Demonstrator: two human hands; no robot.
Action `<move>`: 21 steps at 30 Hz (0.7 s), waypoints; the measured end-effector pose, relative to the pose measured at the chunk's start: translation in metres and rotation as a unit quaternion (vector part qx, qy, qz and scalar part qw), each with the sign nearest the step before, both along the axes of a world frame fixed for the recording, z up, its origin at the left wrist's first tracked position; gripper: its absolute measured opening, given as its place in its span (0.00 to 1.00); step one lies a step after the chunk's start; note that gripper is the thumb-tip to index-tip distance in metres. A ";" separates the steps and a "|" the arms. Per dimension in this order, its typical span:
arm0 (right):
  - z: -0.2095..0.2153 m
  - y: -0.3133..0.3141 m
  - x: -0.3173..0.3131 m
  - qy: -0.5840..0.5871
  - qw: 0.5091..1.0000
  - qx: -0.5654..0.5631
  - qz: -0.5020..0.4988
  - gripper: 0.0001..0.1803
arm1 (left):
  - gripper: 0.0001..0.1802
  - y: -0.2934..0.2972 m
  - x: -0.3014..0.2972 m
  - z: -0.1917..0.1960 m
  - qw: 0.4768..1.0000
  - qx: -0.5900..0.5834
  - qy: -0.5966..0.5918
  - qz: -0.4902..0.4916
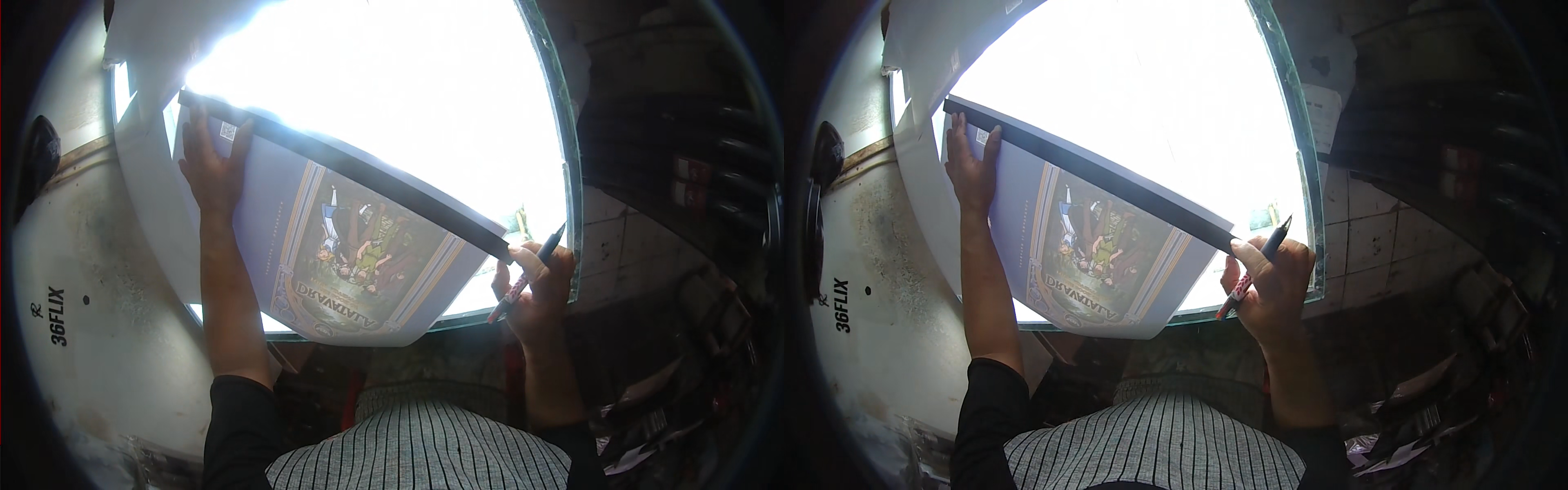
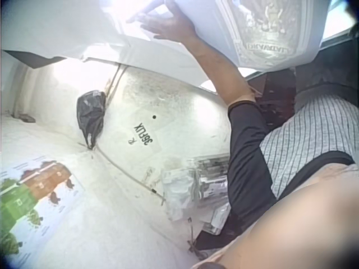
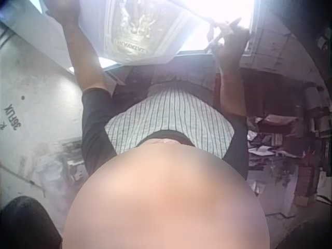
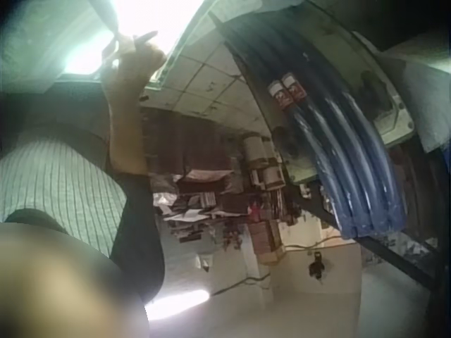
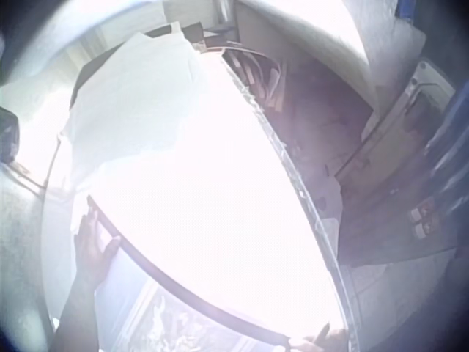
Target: The person aligns a dark strip along the edge of a printed cardboard sheet on a light table and presses it down by hand. They smooth the surface of the sheet while holding a pen in one hand.
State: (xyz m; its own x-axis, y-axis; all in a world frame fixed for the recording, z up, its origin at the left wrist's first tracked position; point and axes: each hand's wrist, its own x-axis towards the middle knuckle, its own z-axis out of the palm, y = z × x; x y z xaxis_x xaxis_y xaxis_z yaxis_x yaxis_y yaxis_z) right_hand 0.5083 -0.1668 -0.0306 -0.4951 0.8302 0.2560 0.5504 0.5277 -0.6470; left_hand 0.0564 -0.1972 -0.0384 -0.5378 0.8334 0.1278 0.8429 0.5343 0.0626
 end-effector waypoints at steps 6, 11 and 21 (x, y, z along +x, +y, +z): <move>-0.001 0.000 0.007 -0.023 1.000 0.017 0.004 0.23 | 0.46 0.004 0.007 -0.002 1.000 0.009 -0.011 0.007; -0.002 0.001 0.010 -0.034 0.999 0.007 0.026 0.24 | 0.46 0.000 0.006 -0.002 1.000 0.006 0.014 -0.008; 0.002 0.000 0.007 -0.069 0.993 0.076 0.050 0.15 | 0.58 0.003 0.010 -0.006 1.000 -0.013 -0.019 0.021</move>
State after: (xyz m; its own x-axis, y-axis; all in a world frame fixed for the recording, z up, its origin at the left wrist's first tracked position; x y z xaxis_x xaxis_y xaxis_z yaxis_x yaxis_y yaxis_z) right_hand 0.5156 -0.1669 -0.0282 -0.6126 0.7318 0.2985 0.5675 0.6702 -0.4783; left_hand 0.0663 -0.1938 -0.0449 -0.5767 0.8125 0.0855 0.8168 0.5715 0.0788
